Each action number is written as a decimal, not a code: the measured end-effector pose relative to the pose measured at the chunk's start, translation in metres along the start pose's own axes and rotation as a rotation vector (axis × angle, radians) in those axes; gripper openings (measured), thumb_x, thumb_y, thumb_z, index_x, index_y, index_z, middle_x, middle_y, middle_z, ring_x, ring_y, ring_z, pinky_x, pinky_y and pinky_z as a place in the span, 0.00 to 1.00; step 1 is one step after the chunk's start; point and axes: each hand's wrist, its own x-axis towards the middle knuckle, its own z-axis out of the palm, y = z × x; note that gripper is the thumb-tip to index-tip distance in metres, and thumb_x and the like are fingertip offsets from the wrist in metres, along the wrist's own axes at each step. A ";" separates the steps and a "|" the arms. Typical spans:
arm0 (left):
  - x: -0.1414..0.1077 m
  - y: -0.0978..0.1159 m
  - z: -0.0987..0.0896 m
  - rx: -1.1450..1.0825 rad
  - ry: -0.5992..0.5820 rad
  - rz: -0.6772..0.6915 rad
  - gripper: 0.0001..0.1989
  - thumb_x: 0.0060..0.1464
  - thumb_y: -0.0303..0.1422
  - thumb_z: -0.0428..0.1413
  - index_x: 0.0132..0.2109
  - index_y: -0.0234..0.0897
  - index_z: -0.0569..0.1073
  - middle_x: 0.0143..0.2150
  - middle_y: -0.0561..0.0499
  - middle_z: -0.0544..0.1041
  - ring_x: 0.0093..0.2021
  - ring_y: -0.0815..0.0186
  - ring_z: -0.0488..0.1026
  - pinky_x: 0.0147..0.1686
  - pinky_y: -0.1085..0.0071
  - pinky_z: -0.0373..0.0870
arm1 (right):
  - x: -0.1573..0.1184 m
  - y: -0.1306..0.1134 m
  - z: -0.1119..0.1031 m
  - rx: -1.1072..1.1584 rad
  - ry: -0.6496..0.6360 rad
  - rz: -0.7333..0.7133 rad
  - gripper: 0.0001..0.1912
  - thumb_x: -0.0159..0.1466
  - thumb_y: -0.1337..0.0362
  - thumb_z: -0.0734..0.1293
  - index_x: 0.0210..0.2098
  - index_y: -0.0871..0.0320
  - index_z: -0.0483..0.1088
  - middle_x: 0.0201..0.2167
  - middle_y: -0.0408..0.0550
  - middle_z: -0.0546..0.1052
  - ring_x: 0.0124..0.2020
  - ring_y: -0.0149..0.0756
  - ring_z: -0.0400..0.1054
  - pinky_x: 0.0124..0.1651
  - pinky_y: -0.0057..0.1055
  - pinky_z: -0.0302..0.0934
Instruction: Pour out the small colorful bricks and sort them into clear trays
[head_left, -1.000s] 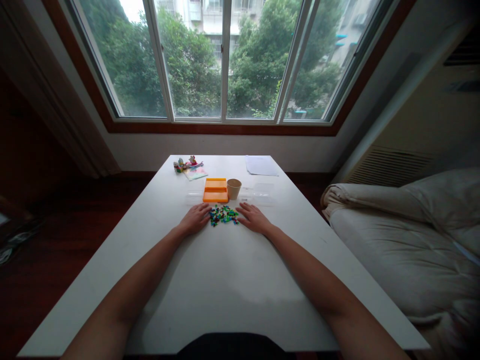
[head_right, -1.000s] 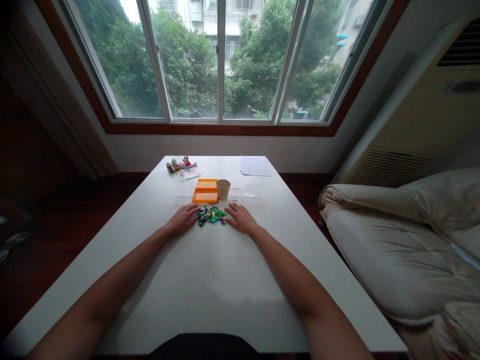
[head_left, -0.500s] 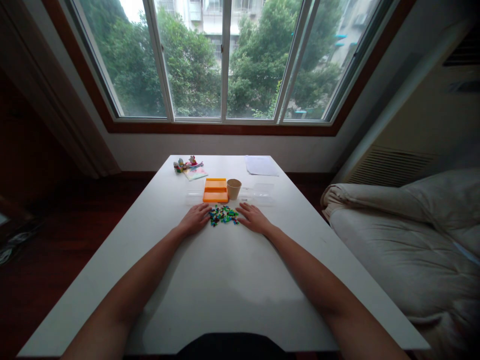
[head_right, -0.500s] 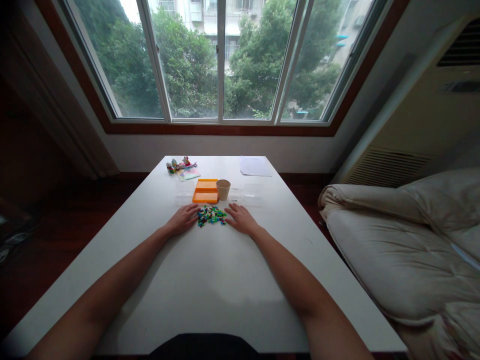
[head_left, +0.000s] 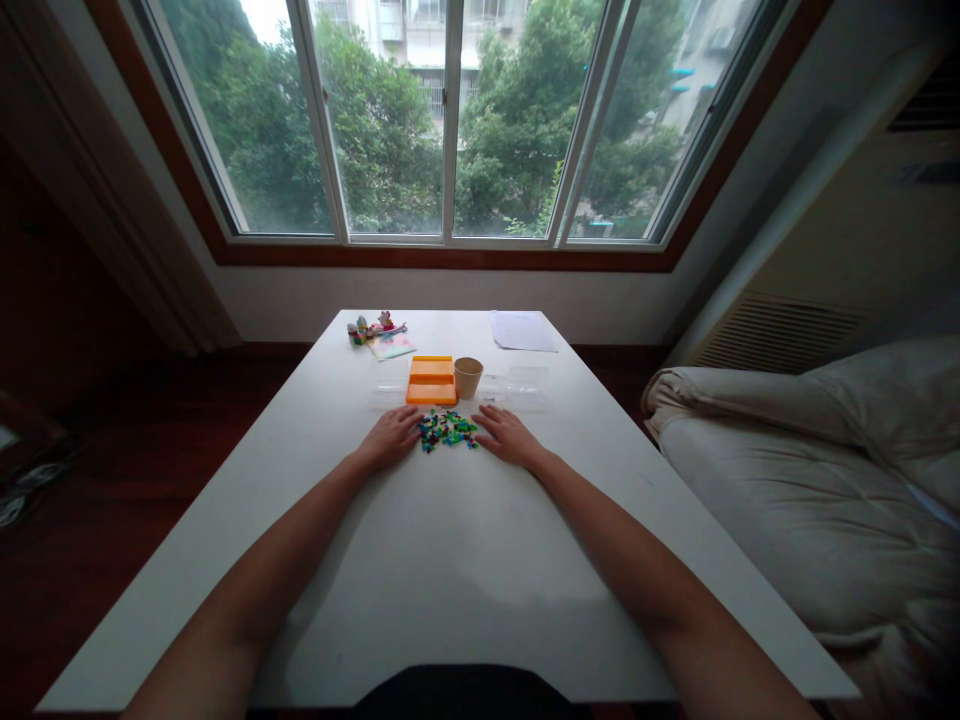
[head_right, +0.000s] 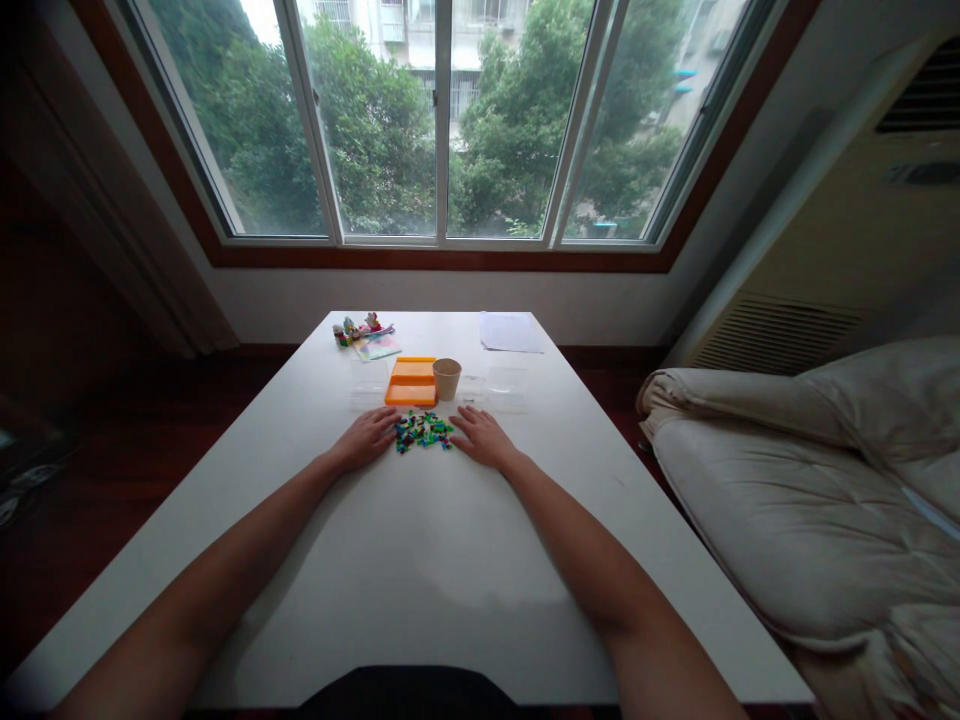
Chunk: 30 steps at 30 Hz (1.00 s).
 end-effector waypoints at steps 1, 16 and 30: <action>0.000 0.001 -0.001 0.000 0.000 -0.001 0.24 0.66 0.43 0.48 0.66 0.44 0.67 0.69 0.45 0.64 0.69 0.54 0.60 0.68 0.54 0.58 | 0.000 0.000 0.000 0.000 0.001 0.001 0.31 0.70 0.43 0.57 0.68 0.48 0.61 0.71 0.50 0.57 0.72 0.51 0.50 0.72 0.52 0.46; 0.000 0.002 -0.002 0.008 -0.002 -0.001 0.24 0.66 0.42 0.48 0.65 0.43 0.68 0.69 0.45 0.65 0.69 0.55 0.60 0.68 0.54 0.58 | 0.001 0.005 0.006 0.014 0.065 -0.036 0.30 0.70 0.44 0.59 0.66 0.49 0.64 0.70 0.51 0.59 0.71 0.52 0.52 0.70 0.53 0.50; 0.001 -0.002 0.002 0.002 0.019 0.010 0.24 0.65 0.42 0.49 0.65 0.43 0.68 0.68 0.45 0.65 0.68 0.54 0.61 0.68 0.53 0.58 | 0.002 0.006 0.007 0.011 0.076 -0.044 0.30 0.70 0.44 0.59 0.66 0.49 0.65 0.69 0.52 0.60 0.70 0.52 0.53 0.70 0.53 0.50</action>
